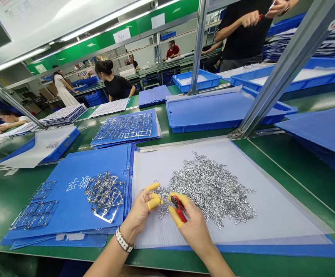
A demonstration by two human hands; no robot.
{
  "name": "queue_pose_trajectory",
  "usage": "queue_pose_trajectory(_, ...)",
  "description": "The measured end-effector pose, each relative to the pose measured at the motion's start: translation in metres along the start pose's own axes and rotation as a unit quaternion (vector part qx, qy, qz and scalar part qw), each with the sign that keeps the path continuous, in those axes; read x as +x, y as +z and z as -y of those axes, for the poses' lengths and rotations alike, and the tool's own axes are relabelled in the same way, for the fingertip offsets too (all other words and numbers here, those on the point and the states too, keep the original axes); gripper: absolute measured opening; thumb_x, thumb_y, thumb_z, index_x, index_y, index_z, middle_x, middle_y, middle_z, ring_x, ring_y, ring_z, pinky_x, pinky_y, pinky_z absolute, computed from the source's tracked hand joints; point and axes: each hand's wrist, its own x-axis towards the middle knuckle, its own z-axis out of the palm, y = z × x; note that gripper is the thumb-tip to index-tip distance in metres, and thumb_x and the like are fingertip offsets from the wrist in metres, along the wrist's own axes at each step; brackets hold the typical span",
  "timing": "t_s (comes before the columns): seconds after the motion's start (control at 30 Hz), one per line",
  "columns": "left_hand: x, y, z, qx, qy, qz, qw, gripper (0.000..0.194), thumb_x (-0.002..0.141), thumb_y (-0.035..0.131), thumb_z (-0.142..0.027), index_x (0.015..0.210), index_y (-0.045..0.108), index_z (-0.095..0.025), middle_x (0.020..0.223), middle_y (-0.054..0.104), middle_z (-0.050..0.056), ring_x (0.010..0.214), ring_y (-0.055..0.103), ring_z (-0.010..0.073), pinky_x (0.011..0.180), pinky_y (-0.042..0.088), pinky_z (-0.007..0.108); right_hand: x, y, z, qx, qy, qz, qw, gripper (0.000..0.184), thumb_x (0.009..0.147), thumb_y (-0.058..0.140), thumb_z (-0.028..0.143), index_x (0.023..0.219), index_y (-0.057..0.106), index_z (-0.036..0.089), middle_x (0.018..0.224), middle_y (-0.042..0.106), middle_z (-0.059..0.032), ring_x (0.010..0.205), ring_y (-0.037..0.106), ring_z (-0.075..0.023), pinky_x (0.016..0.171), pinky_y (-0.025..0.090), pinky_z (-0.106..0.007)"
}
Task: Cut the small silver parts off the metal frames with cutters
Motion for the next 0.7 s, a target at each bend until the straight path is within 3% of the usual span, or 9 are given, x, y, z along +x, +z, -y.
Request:
queue_pose_trajectory(0.07, -0.001, 0.003, -0.003, -0.09, -0.049, 0.037, 0.994, 0.066, 0.064, 0.08, -0.029, 0.123, 0.052, -0.016, 0.07, 0.054, -0.002, 0.058, 0.044, 0.006, 0.05, 0.024, 0.019, 0.008, 0.0, 0.003, 0.018, 0.009, 0.016, 1.0, 0.029, 0.083, 0.054, 0.025, 0.111, 0.058, 0.023, 0.099, 0.068, -0.0055, 0.086, 0.066, -0.0185, 0.076, 0.056, -0.032)
queue_pose_trajectory(0.17, -0.002, 0.005, -0.004, -0.144, -0.087, 0.066, 0.984, 0.065, 0.061, 0.083, -0.026, 0.119, 0.057, -0.018, 0.071, 0.053, -0.003, 0.054, 0.038, 0.0038, 0.049, 0.019, 0.02, 0.013, 0.001, 0.002, 0.054, 0.03, 0.059, 0.996, 0.029, 0.082, 0.055, 0.028, 0.11, 0.059, 0.023, 0.094, 0.07, -0.0052, 0.083, 0.066, -0.0184, 0.076, 0.055, -0.031)
queue_pose_trajectory(0.43, -0.002, 0.006, -0.006, -0.164, -0.075, 0.145, 0.973, 0.049, 0.065, 0.079, -0.026, 0.111, 0.064, -0.018, 0.079, 0.053, 0.0, 0.052, 0.033, 0.002, 0.05, 0.022, 0.02, 0.015, 0.006, -0.007, 0.122, 0.077, 0.104, 0.984, 0.034, 0.081, 0.06, 0.034, 0.114, 0.059, 0.023, 0.097, 0.069, -0.0058, 0.085, 0.065, -0.0195, 0.077, 0.055, -0.033)
queue_pose_trajectory(0.5, -0.003, 0.005, -0.005, -0.12, -0.053, 0.127, 0.983, 0.043, 0.069, 0.076, -0.031, 0.108, 0.065, -0.017, 0.078, 0.055, 0.001, 0.056, 0.039, 0.0045, 0.051, 0.023, 0.02, 0.018, 0.006, -0.003, 0.111, 0.078, 0.119, 0.984, 0.031, 0.082, 0.058, 0.033, 0.112, 0.059, 0.023, 0.092, 0.069, -0.0046, 0.081, 0.066, -0.0188, 0.074, 0.055, -0.032)
queue_pose_trajectory(0.6, -0.004, 0.0, 0.0, 0.048, 0.028, 0.059, 0.997, 0.028, 0.075, 0.069, -0.037, 0.095, 0.069, -0.017, 0.077, 0.06, 0.003, 0.062, 0.045, 0.0092, 0.054, 0.029, 0.021, 0.025, 0.005, 0.002, 0.046, 0.068, 0.106, 0.991, 0.029, 0.082, 0.057, 0.031, 0.11, 0.06, 0.023, 0.089, 0.069, -0.0037, 0.077, 0.065, -0.018, 0.071, 0.055, -0.032)
queue_pose_trajectory(0.7, -0.002, -0.006, 0.004, 0.206, 0.094, 0.021, 0.974, 0.018, 0.076, 0.065, -0.033, 0.08, 0.07, -0.016, 0.071, 0.061, 0.002, 0.063, 0.046, 0.0115, 0.059, 0.034, 0.023, 0.03, 0.008, 0.006, -0.011, 0.045, 0.101, 0.994, 0.028, 0.081, 0.057, 0.026, 0.108, 0.061, 0.023, 0.091, 0.069, -0.0037, 0.081, 0.065, -0.0183, 0.075, 0.054, -0.033)
